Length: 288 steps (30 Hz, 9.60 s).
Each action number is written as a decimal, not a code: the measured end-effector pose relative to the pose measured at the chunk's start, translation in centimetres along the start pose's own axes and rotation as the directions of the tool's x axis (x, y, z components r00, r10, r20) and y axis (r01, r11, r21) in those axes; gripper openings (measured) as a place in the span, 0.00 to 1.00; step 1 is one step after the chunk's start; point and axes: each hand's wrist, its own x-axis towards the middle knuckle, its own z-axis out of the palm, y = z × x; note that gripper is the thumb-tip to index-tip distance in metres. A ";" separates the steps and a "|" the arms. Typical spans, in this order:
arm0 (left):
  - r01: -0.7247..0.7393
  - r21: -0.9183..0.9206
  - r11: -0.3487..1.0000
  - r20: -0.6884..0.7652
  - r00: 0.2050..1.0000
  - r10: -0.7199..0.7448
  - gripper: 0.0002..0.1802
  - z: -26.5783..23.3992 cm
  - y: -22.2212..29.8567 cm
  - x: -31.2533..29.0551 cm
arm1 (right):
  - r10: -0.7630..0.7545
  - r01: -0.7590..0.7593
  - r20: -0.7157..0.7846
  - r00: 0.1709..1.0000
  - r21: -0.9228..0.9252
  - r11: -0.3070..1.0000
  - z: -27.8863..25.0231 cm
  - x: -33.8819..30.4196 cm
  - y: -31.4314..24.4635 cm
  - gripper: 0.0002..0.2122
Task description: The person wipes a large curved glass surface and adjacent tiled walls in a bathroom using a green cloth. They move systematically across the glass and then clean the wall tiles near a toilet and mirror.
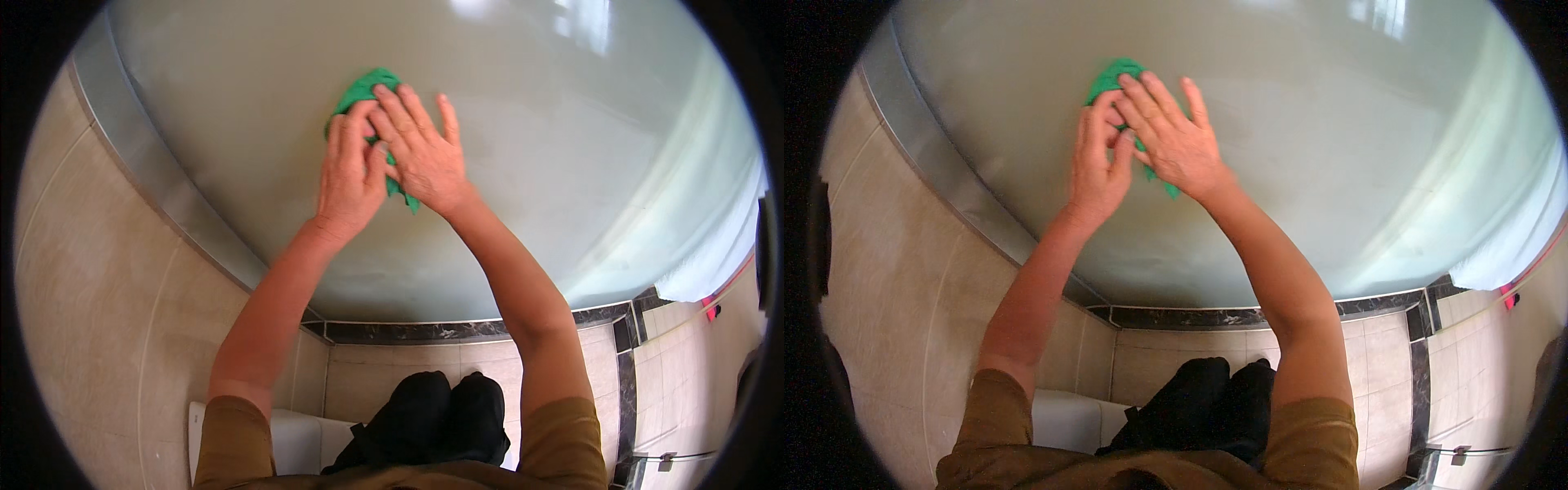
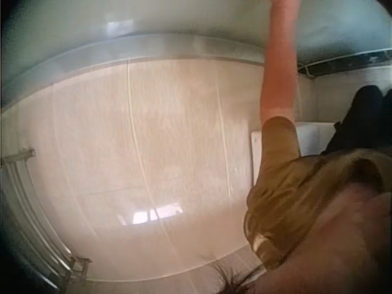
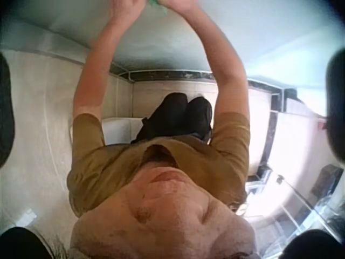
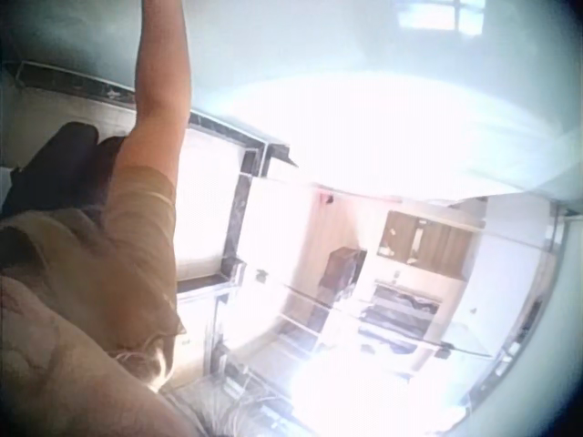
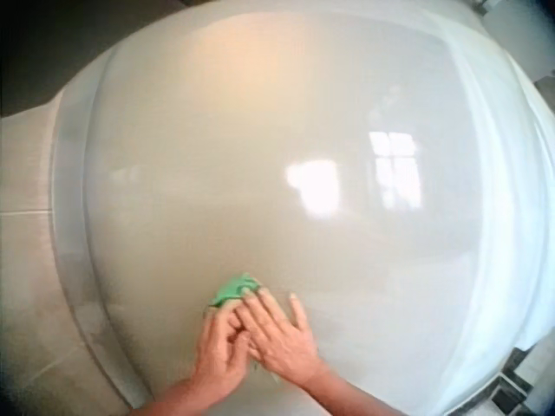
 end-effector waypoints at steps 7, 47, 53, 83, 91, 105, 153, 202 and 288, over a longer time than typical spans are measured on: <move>-0.011 0.080 0.997 0.147 0.989 -0.001 0.39 3.3 1.4 -1.2 | 0.037 -0.029 0.095 0.995 -0.085 0.996 -3.7 -3.3 2.0 0.33; -0.513 0.693 0.506 0.184 0.805 0.564 0.43 8.2 3.3 6.4 | 0.099 -0.100 -0.025 0.995 -0.063 0.993 -7.8 -2.3 12.7 0.30; -0.531 0.595 0.604 0.236 0.833 0.500 0.44 11.0 1.6 2.6 | 0.167 -0.157 0.162 0.973 -0.075 0.985 -8.3 -8.0 11.7 0.33; -0.574 0.587 0.571 0.316 0.812 0.491 0.42 19.4 7.2 5.5 | 0.260 -0.250 0.069 0.963 -0.131 0.959 -11.6 -10.6 18.7 0.34; -0.729 0.540 0.420 0.499 0.679 0.538 0.45 24.3 5.7 -1.6 | 0.362 -0.338 0.146 0.921 -0.163 0.927 -11.4 -22.9 16.9 0.34; -0.697 0.467 0.544 0.231 0.691 0.685 0.36 26.4 13.5 10.5 | 0.257 -0.243 0.014 0.966 -0.275 0.930 -15.8 -12.0 27.9 0.35; -0.813 0.473 0.339 0.592 0.578 0.562 0.34 23.9 -0.4 -8.3 | 0.697 -0.681 0.100 0.710 -0.154 0.716 -3.8 -29.0 4.9 0.33; 0.404 0.678 0.614 -0.164 0.898 -0.408 0.49 3.0 -11.3 -21.3 | -0.351 0.277 0.527 0.774 0.216 0.936 2.6 -6.8 -10.6 0.32; 0.747 0.060 0.662 -0.425 0.619 -0.661 0.58 8.6 -14.2 -30.1 | -0.644 0.624 0.545 0.537 0.258 0.738 7.8 -14.2 -19.1 0.34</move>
